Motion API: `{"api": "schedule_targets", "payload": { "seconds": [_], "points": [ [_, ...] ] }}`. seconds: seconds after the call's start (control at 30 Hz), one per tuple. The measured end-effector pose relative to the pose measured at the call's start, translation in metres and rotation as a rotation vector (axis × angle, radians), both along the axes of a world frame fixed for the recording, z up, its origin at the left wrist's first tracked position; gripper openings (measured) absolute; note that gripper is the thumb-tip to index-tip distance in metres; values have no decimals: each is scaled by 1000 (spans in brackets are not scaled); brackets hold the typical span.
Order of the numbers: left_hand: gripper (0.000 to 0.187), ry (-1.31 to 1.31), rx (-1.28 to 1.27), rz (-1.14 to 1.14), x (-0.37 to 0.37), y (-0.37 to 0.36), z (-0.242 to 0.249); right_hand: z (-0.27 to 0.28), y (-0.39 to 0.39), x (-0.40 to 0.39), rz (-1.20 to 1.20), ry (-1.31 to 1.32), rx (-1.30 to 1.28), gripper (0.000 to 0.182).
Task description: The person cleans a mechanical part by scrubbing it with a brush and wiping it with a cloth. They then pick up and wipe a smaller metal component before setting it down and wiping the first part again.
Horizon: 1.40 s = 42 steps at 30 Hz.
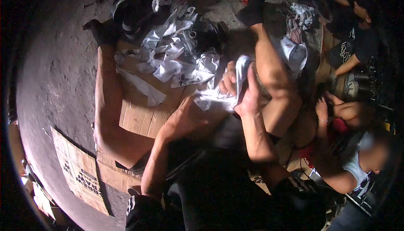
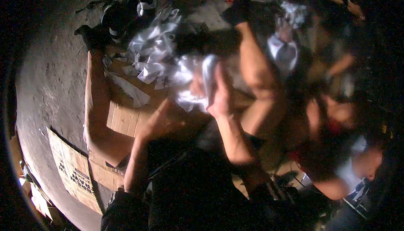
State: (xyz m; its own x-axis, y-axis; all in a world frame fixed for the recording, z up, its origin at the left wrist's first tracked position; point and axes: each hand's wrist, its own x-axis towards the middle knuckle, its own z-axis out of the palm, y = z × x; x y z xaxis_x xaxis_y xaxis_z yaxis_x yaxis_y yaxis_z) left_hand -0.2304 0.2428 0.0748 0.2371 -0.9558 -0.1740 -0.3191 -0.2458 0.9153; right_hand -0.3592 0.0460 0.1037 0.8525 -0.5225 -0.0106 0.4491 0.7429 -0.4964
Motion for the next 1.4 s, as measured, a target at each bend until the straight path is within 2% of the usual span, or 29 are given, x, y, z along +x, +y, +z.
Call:
{"api": "schedule_targets", "payload": {
  "seconds": [0.03,0.07,0.1,0.13,0.2,0.23,0.27,0.33,0.37,0.4,0.43,0.47,0.5,0.53,0.6,0.63,0.67,0.7,0.73,0.77,0.83,0.87,0.93,1.0,1.07,1.17,1.27,1.33,1.4],
  "points": [
    [63,5,1,5,-9,-10,1,6,7,5,-91,226,10,47],
    [53,413,-64,159,-14,-22,2,13,17,12,-182,451,19,46],
    [44,818,-133,313,-15,-32,2,20,26,21,-217,527,-37,44],
    [44,816,-136,316,-15,-39,5,10,29,23,-219,655,-309,38],
    [38,1261,11,462,-11,-52,11,0,34,30,-398,711,-1003,32],
    [37,1055,130,403,-6,-52,-5,1,37,28,-284,784,-1129,32],
    [37,1057,128,409,-6,-55,-15,3,30,24,-246,781,-1465,34],
    [35,874,22,483,-8,-63,-23,-19,22,18,-141,856,-1283,37],
    [42,1451,-43,507,-10,-73,-24,-29,20,13,-136,856,-1285,37],
    [42,1454,-49,514,-3,-77,-12,-38,15,8,-181,856,-1469,38],
    [47,1364,87,461,5,-78,8,-47,11,2,-226,850,-1650,39],
    [51,1272,223,406,12,-80,17,-60,4,-10,-215,846,-1650,39],
    [63,1140,206,193,24,-81,5,-72,-6,-25,-127,846,-1574,40],
    [63,1142,204,198,27,-83,4,-77,-18,-36,-47,844,-1501,41],
    [66,851,274,197,33,-88,4,-71,-44,-39,-62,885,-1661,41],
    [65,777,106,95,48,-94,8,-31,-46,-17,-109,887,-1512,38],
    [59,567,83,202,59,-93,17,-52,-68,-22,-206,949,-1556,37],
    [53,417,-7,317,71,-93,9,-34,-82,-13,-303,1007,-1575,37],
    [47,265,-95,433,82,-97,2,-6,-97,-3,-196,1148,-1470,36],
    [47,268,-97,443,89,-106,-1,-21,-124,-2,-173,1208,-1283,38],
    [34,86,-181,608,100,-124,-7,-23,-146,30,-449,1117,-1603,39],
    [32,-260,-321,550,105,-134,-12,-33,-158,46,-563,1096,-1712,42],
    [31,-572,-358,465,105,-147,-13,-33,-164,88,-304,1135,-1576,45],
    [29,-556,-299,427,106,-157,-20,-18,-151,127,2,1407,-1667,50],
    [27,-541,-235,392,110,-163,-29,-17,-150,150,263,1459,-1869,46],
    [21,-573,-337,396,113,-164,-39,-32,-159,161,395,1377,-2005,40],
    [17,-640,-313,386,114,-165,-44,-40,-155,168,375,1368,-2177,36],
    [16,-651,-295,386,113,-167,-46,-51,-153,172,316,1440,-2188,30],
    [15,-668,-276,383,112,-168,-45,-61,-152,178,284,1595,-2370,26]
  ]
}}
